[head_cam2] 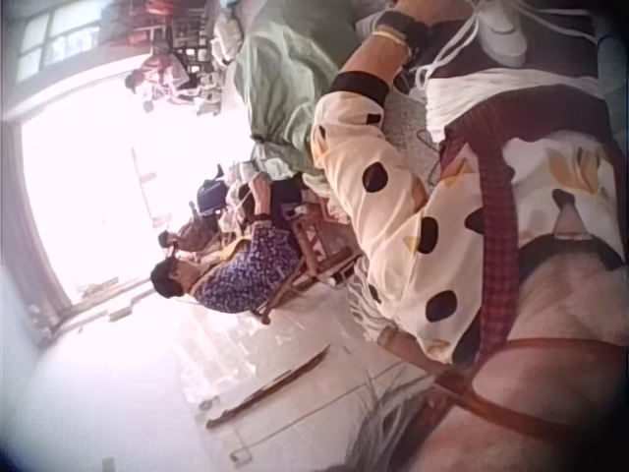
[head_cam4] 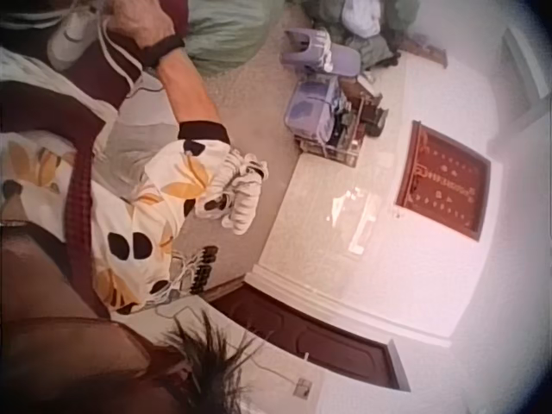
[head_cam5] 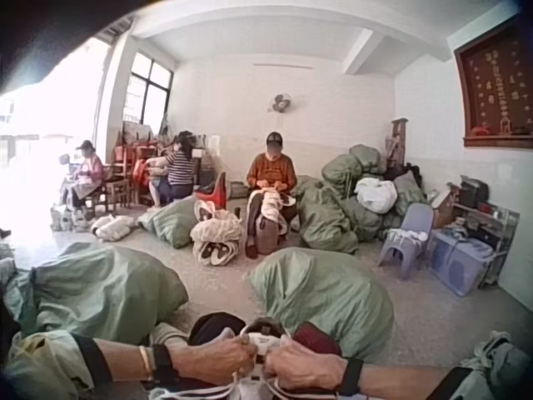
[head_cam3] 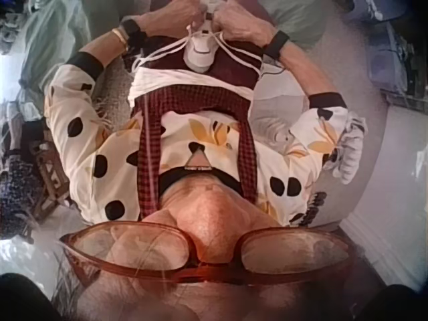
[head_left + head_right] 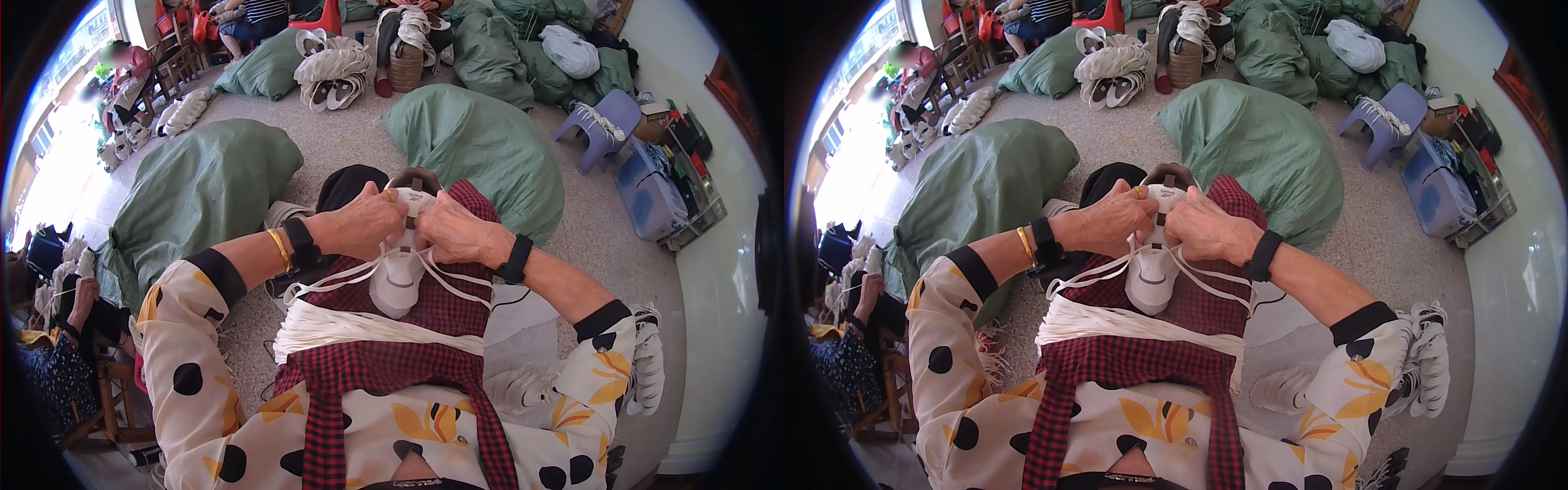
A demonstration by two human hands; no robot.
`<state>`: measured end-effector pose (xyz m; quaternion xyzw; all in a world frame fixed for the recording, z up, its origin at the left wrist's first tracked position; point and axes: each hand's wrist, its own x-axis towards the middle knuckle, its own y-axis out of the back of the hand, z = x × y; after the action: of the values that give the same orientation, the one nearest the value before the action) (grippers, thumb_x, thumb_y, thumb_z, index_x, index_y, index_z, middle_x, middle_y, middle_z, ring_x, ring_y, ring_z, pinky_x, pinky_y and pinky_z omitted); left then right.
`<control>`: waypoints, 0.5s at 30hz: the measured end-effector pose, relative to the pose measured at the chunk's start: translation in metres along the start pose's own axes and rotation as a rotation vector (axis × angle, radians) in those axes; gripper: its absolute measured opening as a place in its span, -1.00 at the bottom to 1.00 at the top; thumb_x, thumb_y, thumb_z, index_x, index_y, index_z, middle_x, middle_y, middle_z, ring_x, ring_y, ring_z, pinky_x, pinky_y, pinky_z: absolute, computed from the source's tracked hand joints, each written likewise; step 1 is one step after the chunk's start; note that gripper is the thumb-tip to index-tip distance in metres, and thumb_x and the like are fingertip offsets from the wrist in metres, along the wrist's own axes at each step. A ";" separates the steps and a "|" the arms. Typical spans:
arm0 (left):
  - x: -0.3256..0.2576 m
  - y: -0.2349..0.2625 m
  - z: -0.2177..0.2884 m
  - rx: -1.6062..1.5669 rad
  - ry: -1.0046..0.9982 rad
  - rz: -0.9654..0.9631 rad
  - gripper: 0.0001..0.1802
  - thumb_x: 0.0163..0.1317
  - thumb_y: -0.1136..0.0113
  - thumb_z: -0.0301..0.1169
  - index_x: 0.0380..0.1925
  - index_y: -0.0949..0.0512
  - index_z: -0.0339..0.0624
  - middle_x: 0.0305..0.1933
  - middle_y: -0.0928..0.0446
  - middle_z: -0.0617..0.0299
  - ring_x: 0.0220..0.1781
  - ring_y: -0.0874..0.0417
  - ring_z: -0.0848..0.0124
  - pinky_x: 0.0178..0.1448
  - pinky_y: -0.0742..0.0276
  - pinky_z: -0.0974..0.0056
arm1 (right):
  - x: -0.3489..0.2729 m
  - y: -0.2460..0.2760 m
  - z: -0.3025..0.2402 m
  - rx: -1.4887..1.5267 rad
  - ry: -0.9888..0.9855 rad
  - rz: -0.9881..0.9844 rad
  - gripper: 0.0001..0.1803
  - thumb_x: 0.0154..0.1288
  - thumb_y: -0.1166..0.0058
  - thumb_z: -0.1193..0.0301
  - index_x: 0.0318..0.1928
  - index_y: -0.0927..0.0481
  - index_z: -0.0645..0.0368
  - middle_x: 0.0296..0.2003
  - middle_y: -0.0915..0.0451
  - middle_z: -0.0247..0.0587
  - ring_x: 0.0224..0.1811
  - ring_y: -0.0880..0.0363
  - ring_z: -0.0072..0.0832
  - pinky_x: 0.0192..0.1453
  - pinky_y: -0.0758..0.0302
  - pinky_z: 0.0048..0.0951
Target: The recorder is threading and lacing white athletic shoes.
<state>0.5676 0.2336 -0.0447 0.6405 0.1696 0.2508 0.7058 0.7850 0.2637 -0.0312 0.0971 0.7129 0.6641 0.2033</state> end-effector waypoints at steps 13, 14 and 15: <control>0.024 -0.011 0.011 -0.164 0.578 -0.050 -0.70 -0.03 -0.15 -0.27 -0.47 -0.67 -0.32 -0.32 -0.64 -0.14 -0.15 -0.71 -0.06 -0.17 -0.58 -0.05 | 0.000 0.002 0.030 0.196 0.019 -0.084 -0.77 0.06 -0.01 0.41 -0.36 -0.73 0.13 -0.34 -0.70 -0.07 -0.23 -0.66 -0.11 -0.18 -0.38 -0.07; 0.022 -0.010 0.010 -0.160 0.572 -0.054 -0.70 -0.03 -0.15 -0.27 -0.47 -0.67 -0.32 -0.32 -0.64 -0.14 -0.15 -0.71 -0.06 -0.17 -0.58 -0.05 | 0.008 -0.002 0.028 0.160 0.054 -0.073 -0.76 0.09 0.03 0.40 -0.39 -0.72 0.16 -0.35 -0.70 -0.02 -0.26 -0.66 -0.07 -0.20 -0.40 -0.05; 0.018 -0.010 0.009 -0.211 0.621 -0.066 -0.72 -0.06 -0.19 -0.29 -0.47 -0.67 -0.31 -0.32 -0.65 -0.14 -0.16 -0.72 -0.03 -0.15 -0.61 0.00 | 0.013 0.012 0.008 0.102 -0.086 -0.109 -0.76 0.09 0.03 0.37 -0.48 -0.69 0.20 -0.44 -0.66 0.02 -0.34 -0.65 -0.01 -0.22 -0.45 -0.08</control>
<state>0.5886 0.2358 -0.0518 0.4510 0.3701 0.4274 0.6906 0.7748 0.2775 -0.0222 0.0970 0.7406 0.6101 0.2644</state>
